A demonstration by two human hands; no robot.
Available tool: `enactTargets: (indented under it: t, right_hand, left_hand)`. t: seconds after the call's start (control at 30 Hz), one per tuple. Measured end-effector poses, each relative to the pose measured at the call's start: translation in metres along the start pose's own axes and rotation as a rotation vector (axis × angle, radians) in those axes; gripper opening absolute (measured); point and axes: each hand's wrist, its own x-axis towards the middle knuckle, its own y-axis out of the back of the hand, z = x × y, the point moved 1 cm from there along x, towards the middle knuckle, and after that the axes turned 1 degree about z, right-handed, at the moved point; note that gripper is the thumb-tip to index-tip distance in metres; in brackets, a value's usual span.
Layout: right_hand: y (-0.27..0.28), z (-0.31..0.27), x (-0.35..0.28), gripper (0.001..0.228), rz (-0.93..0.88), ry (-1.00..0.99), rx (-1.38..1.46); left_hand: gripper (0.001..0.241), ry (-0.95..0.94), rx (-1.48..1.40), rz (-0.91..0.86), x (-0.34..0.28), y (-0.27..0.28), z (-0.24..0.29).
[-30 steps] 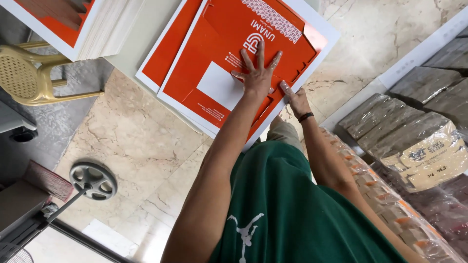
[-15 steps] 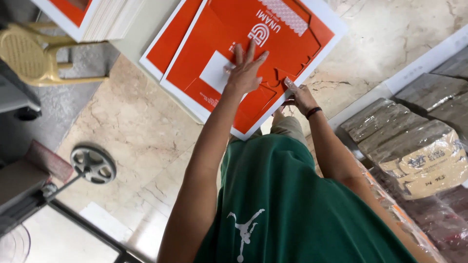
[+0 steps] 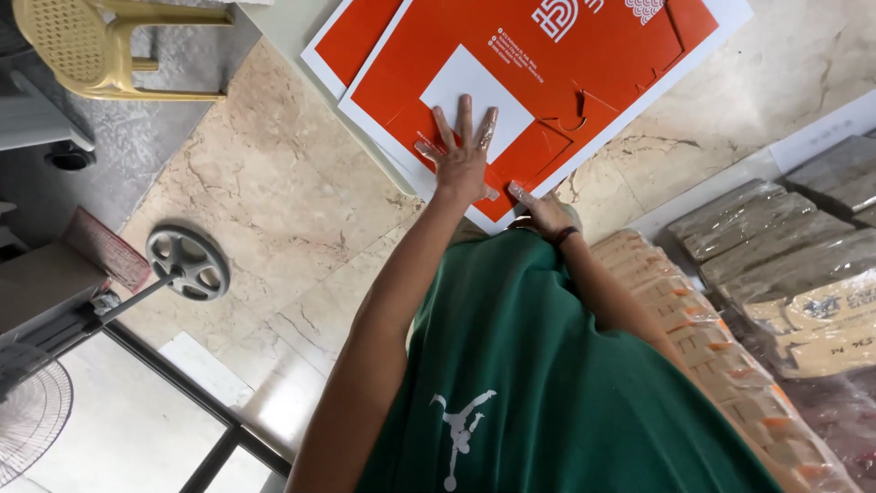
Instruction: A worker is efficiently sorting and stacking flat cardboard box templates into a container on an assembly line.
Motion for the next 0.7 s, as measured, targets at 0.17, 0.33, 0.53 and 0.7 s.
enactTargets:
  t: [0.17, 0.33, 0.53, 0.7]
  right_hand:
    - [-0.005, 0.006, 0.004, 0.054, 0.143, 0.016, -0.276]
    - [-0.021, 0.0, -0.03, 0.031, 0.02, 0.401, -0.364]
    - [0.008, 0.043, 0.006, 0.025, -0.002, 0.194, 0.087]
    - [-0.037, 0.018, -0.041, 0.049, 0.076, -0.074, 0.024]
  left_hand:
    - [0.148, 0.065, 0.033, -0.186, -0.006, 0.024, 0.006]
    - [0.124, 0.046, 0.026, -0.135, -0.002, 0.022, 0.005]
    - [0.114, -0.018, -0.143, -0.202, -0.014, 0.054, -0.009]
    - [0.135, -0.053, -0.042, -0.156, -0.003, 0.038, -0.038]
